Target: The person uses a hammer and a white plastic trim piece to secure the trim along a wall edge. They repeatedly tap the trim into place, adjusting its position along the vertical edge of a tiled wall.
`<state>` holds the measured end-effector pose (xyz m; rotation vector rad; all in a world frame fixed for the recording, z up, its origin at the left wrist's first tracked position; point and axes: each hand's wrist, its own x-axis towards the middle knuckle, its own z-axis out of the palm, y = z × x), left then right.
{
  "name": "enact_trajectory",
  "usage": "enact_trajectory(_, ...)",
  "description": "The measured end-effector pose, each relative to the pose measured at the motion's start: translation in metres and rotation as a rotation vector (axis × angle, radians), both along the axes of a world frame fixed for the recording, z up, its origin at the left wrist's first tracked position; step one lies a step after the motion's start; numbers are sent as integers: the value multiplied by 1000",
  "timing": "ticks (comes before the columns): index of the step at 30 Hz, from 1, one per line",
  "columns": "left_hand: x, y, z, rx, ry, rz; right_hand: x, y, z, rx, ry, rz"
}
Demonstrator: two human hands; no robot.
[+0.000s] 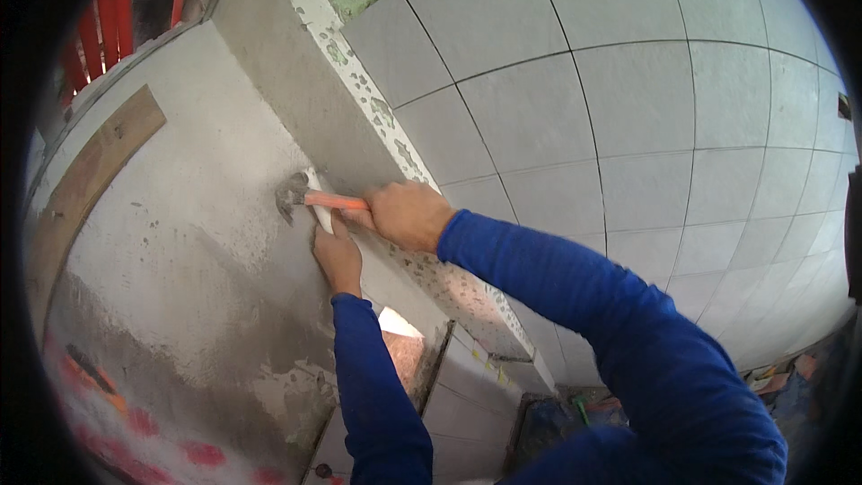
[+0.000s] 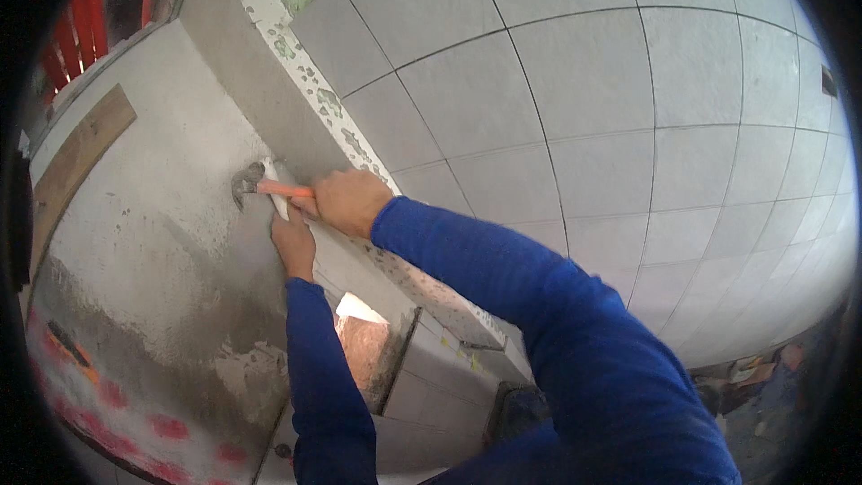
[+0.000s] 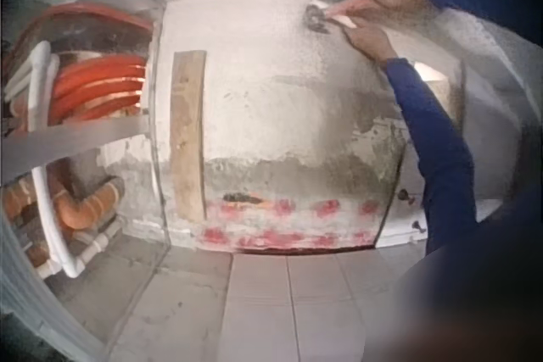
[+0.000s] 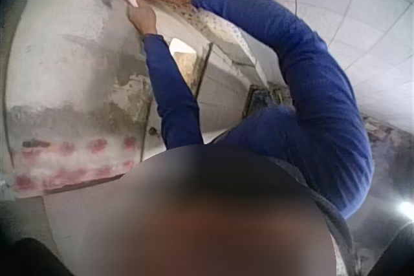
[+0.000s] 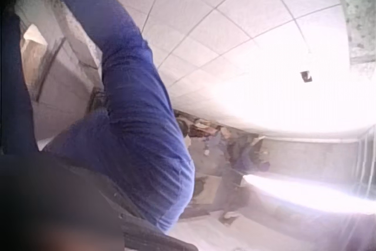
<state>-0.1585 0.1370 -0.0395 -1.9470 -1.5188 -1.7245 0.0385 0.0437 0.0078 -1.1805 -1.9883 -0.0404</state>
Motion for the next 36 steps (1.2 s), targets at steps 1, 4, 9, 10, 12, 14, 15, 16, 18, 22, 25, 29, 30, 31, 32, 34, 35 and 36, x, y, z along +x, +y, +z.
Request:
enact_trajectory(1,-4,-4,7,-58,64,60,-4,-2,2,17,-8,55)
enact_trajectory(4,-16,-10,26,-101,-56,-78,-13,-19,10,203,-10,71)
enact_trajectory(9,-18,7,43,210,288,-20,-19,-46,26,627,57,297)
enact_trajectory(10,-15,11,42,246,284,-25,-14,-45,30,554,28,184)
enact_trajectory(12,-8,16,41,194,287,-4,1,-36,38,390,-40,-2)
enact_trajectory(14,-4,14,40,56,91,27,9,-27,40,88,-35,-102)
enact_trajectory(15,-3,10,41,-11,18,31,7,-25,36,135,-28,-21)
enact_trajectory(16,-2,7,43,-38,91,-19,9,-22,36,222,1,27)
enact_trajectory(18,-1,1,46,21,203,-86,7,-19,35,292,21,98)
enact_trajectory(22,-8,8,46,-45,-10,21,2,-16,47,85,3,-55)
enact_trajectory(25,-26,30,47,49,-123,-132,-8,-26,53,189,-100,44)
enact_trajectory(29,-35,60,51,331,-228,-716,-16,-46,60,550,-14,156)
enact_trajectory(30,-33,63,53,417,-79,-605,-16,-49,62,627,-23,273)
enact_trajectory(31,-31,64,55,496,72,-492,-10,-48,67,514,-49,274)
enact_trajectory(32,-28,61,57,398,71,-339,-4,-44,73,423,-54,141)
enact_trajectory(34,-21,52,62,172,114,-40,11,-33,82,143,-125,-101)
enact_trajectory(35,-18,47,66,72,74,-8,11,-30,80,140,-11,-77)
enact_trajectory(36,-15,42,70,66,32,7,12,-26,79,198,-26,2)
